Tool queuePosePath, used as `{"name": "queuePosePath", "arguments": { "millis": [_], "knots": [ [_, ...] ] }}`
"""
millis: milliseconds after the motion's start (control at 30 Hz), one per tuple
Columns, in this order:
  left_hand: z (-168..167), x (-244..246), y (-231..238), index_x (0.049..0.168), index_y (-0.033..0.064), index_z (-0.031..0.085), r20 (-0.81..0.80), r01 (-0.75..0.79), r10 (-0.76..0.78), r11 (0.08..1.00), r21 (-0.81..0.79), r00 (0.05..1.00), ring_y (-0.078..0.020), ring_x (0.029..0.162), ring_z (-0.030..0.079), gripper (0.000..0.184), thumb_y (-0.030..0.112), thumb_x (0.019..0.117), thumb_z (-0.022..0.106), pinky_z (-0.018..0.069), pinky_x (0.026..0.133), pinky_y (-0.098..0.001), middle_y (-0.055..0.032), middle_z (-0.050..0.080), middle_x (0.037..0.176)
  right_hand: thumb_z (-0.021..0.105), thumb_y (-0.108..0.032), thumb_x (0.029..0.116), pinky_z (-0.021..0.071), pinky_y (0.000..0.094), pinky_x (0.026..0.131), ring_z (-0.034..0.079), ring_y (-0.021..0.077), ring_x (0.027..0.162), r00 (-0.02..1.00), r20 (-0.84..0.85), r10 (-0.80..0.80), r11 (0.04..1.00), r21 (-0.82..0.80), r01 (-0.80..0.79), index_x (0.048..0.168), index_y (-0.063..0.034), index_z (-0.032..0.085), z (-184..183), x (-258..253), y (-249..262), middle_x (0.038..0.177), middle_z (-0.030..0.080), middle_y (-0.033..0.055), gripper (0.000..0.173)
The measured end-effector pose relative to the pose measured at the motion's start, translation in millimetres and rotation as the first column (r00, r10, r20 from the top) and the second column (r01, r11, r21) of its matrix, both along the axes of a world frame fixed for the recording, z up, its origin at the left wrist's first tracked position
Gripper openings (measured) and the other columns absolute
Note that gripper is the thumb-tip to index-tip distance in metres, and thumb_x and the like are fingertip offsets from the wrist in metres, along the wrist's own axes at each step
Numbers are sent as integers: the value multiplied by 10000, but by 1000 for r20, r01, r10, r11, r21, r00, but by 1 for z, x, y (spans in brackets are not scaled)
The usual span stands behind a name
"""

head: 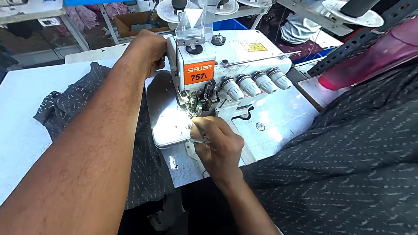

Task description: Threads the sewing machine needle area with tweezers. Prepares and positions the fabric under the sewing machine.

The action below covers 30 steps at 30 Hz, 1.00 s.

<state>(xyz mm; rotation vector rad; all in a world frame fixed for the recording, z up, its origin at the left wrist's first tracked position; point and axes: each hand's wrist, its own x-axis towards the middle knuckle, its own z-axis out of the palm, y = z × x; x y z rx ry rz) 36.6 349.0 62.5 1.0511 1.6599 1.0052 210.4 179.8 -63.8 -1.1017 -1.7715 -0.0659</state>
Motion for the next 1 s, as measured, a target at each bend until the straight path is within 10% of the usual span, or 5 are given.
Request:
{"name": "queuePosePath", "arguments": {
  "millis": [600, 700, 833, 1000],
  "knots": [
    [1, 2, -11, 1110, 127, 602, 86, -5, -4, 994, 107, 996, -86, 597, 551, 181, 285, 1025, 585, 475, 531, -226, -15, 601, 824, 673, -201, 954, 505, 272, 523, 659, 116, 747, 999, -32, -11, 1000, -22, 11, 995, -114, 781, -8, -1, -5, 986, 682, 57, 144],
    [-8, -12, -35, 1254, 89, 598, 61, -11, -6, 964, 266, 998, -111, 761, 615, 326, 342, 1060, 526, 529, 684, -293, -29, 657, 1003, 691, -197, 968, 565, 280, 605, 699, 124, 830, 997, -80, 17, 1000, 9, -16, 1080, -82, 779, -13, 9, -21, 1046, 722, 75, 183],
    [-22, -29, -122, 1226, 20, 601, -344, 105, 127, 806, 582, 931, -121, 809, 592, 312, 267, 1068, 495, 510, 714, -313, -79, 628, 1043, 699, -123, 941, 588, 253, 663, 706, 111, 851, 992, -124, 27, 998, 59, -20, 1053, -56, 774, -18, 25, -46, 1038, 731, 81, 151],
    [-73, 8, -218, 1142, 142, 763, -787, 614, 18, 614, 495, 617, -231, 1104, 611, 332, 368, 1020, 553, 487, 919, -458, -30, 704, 1143, 664, -164, 967, 511, 204, 562, 605, 53, 699, 951, -297, 85, 989, -88, -116, 1096, -35, 731, -12, 33, -58, 946, 692, 36, 195]
  ]
}}
